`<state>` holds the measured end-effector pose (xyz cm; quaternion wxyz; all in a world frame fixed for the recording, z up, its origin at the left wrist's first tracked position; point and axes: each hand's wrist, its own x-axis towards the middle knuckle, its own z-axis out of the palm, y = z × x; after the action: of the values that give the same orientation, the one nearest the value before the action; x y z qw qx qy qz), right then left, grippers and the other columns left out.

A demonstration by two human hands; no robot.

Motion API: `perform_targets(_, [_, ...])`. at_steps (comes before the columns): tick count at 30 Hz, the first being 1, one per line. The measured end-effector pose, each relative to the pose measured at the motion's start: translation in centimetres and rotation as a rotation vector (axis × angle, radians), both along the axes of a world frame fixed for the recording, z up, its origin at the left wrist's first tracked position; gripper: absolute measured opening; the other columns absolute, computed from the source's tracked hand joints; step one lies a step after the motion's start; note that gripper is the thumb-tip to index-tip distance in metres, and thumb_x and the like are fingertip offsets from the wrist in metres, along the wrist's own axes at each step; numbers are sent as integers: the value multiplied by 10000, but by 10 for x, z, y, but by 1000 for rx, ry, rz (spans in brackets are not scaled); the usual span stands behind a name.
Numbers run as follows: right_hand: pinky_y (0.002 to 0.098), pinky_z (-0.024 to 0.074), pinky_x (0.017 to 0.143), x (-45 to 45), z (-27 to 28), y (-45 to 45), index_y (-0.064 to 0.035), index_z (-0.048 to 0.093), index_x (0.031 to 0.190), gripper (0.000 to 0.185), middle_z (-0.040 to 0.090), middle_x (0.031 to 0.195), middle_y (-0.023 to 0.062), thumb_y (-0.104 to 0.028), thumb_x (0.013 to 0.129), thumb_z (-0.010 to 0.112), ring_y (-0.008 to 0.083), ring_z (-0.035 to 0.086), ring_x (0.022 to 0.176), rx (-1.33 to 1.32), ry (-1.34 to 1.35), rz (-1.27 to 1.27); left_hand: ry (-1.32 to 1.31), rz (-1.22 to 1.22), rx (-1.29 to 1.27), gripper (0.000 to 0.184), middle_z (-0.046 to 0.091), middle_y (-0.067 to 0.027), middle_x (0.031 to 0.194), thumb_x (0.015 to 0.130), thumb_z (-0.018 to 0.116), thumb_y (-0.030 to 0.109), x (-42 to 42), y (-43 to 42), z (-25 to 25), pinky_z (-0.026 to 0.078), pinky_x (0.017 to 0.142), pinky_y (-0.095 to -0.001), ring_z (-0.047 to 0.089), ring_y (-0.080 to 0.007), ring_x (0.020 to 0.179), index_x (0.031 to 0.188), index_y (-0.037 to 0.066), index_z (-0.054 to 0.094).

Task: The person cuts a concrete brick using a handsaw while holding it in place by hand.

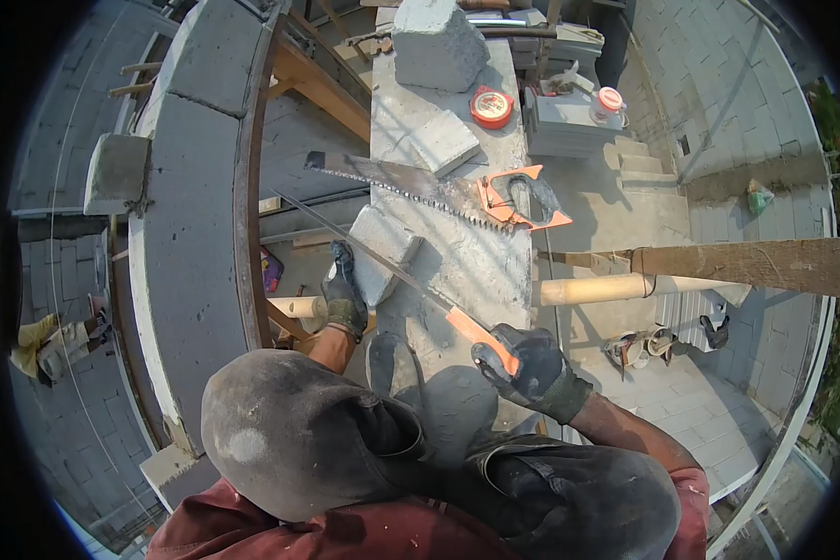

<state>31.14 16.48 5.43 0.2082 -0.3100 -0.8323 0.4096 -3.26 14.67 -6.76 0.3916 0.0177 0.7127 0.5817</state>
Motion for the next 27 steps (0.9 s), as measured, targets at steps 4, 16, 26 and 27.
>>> perform_targets(4, [422,493,528,39,18,-20,-21,667,959,222,612,696,152,-177,843,774,348,623,569,-6,-82,30,-12,77,-1,475,693,-21,926,957,707,457,0,-4,-1,510,741,-323,600,-139,802,1047,-9,738])
perform_targets(16, [448,476,522,-2,20,8,-36,636,880,230,607,648,168,-249,900,720,378,616,563,-97,-132,-34,-48,-62,-20,660,698,-81,1019,942,658,586,1,0,16,519,785,-346,634,-194,868,1139,-43,697])
perform_targets(26, [431,459,538,-25,22,21,-73,647,832,206,608,719,128,-245,943,667,338,623,608,-61,-139,-43,66,-161,-92,812,651,-101,1227,926,604,675,-3,-8,16,505,913,-340,627,-215,1043,1317,-37,598])
perform_targets(27, [438,463,542,-28,21,24,-73,649,843,213,610,727,129,-255,952,655,340,627,612,57,-155,-27,40,-190,-104,867,612,-102,1339,936,556,704,-2,-6,20,485,972,-332,610,-228,1150,1417,-16,529])
